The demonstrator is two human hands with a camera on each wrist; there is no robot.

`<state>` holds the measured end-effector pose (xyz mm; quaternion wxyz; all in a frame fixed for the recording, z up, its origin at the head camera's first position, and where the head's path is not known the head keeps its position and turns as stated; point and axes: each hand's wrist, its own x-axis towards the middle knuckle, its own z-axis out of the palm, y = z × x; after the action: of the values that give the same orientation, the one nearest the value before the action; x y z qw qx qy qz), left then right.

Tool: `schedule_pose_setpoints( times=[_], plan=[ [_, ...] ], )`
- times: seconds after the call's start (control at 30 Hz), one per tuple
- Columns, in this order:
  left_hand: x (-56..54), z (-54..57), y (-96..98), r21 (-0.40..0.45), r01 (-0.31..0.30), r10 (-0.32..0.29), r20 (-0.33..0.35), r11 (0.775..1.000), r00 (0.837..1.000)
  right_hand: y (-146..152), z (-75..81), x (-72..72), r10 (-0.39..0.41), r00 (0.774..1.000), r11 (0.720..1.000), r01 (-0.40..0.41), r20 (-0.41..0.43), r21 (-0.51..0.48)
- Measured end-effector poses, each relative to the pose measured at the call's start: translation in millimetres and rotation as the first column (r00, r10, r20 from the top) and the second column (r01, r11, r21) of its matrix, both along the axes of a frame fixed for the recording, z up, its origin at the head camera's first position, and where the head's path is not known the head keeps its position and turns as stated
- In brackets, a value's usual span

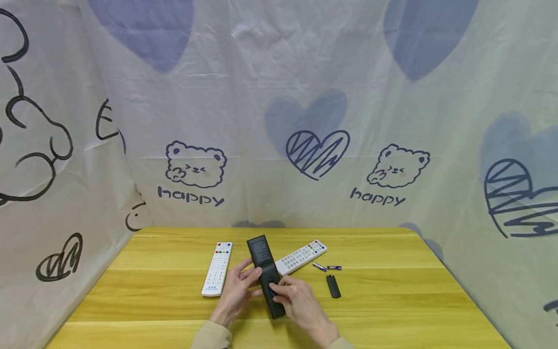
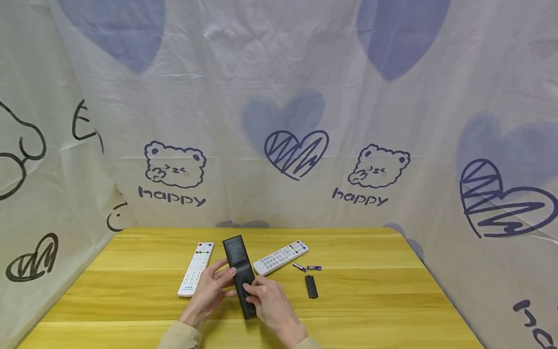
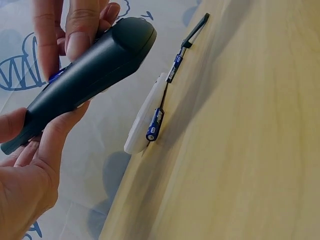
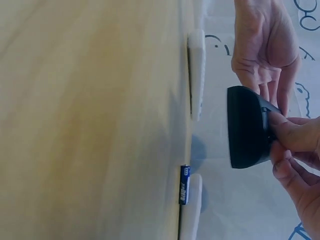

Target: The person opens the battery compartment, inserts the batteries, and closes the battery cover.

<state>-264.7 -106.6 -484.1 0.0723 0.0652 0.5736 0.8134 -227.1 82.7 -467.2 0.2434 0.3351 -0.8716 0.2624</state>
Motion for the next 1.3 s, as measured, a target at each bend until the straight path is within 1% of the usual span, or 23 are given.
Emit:
schedule_pose_setpoints(
  times=[0.13, 0.17, 0.3, 0.4, 0.5, 0.57, 0.73, 0.8, 0.93, 1.0, 1.1, 1.2, 1.3],
  plan=[
    [-0.3, 0.3, -0.4, 0.007, 0.000, 0.000, -0.002, 1.000, 1.000, 0, -1.9, -1.3, 0.001, 0.999, 1.000, -0.001, -0.039, 0.000],
    [-0.1, 0.2, -0.6, 0.006, 0.003, -0.002, -0.012, 1.000, 1.000, 0, -2.1, -1.6, 0.002, 0.999, 1.000, -0.001, -0.045, 0.008],
    [0.7, 1.4, -1.3, 0.013, -0.002, 0.002, -0.019, 1.000, 1.000, -1, -2.2, -1.6, 0.000, 0.999, 0.998, 0.003, -0.044, 0.059],
    [1.3, 2.4, -2.3, 0.026, -0.039, 0.039, -0.006, 0.999, 0.999, -1, -2.8, -0.1, -0.004, 0.999, 0.996, 0.008, -0.047, 0.091],
    [1.7, 3.4, -2.9, 0.036, -0.079, 0.079, 0.005, 0.996, 0.997, -1, -3.4, 1.2, -0.002, 0.999, 0.996, 0.006, -0.037, 0.093],
    [1.8, 3.9, -3.4, 0.038, -0.101, 0.101, 0.006, 0.994, 0.995, -2, -3.6, 1.5, -0.005, 1.000, 0.997, 0.006, -0.011, 0.080],
    [1.6, 3.6, -2.8, 0.021, -0.107, 0.107, 0.004, 0.994, 0.994, -3, -4.3, 0.1, -0.020, 0.999, 0.998, 0.017, 0.046, 0.057],
    [1.9, 2.9, -2.3, 0.012, -0.105, 0.105, 0.004, 0.994, 0.994, -2, -5.1, -1.0, -0.016, 0.998, 0.999, 0.014, 0.053, 0.048],
    [2.5, 1.7, -1.5, 0.006, -0.109, 0.109, 0.008, 0.994, 0.994, 0, -6.7, -3.3, 0.014, 0.998, 1.000, -0.014, 0.062, -0.008],
    [2.2, 0.6, -1.4, 0.005, -0.108, 0.108, 0.010, 0.994, 0.994, 2, -7.7, -4.7, 0.041, 0.996, 0.998, -0.037, 0.083, -0.051],
    [1.7, -0.5, -1.4, 0.005, -0.110, 0.110, 0.017, 0.994, 0.994, 5, -10.2, -7.4, 0.089, 0.981, 0.989, -0.066, 0.175, -0.132],
    [1.0, -1.8, -1.6, 0.004, -0.114, 0.114, 0.018, 0.993, 0.993, 7, -13.6, -10.6, 0.119, 0.955, 0.975, -0.060, 0.272, -0.215],
    [0.8, -2.4, -1.7, 0.008, -0.119, 0.119, 0.021, 0.993, 0.993, 9, -18.1, -14.3, 0.113, 0.949, 0.963, -0.031, 0.296, -0.269]
  ],
)
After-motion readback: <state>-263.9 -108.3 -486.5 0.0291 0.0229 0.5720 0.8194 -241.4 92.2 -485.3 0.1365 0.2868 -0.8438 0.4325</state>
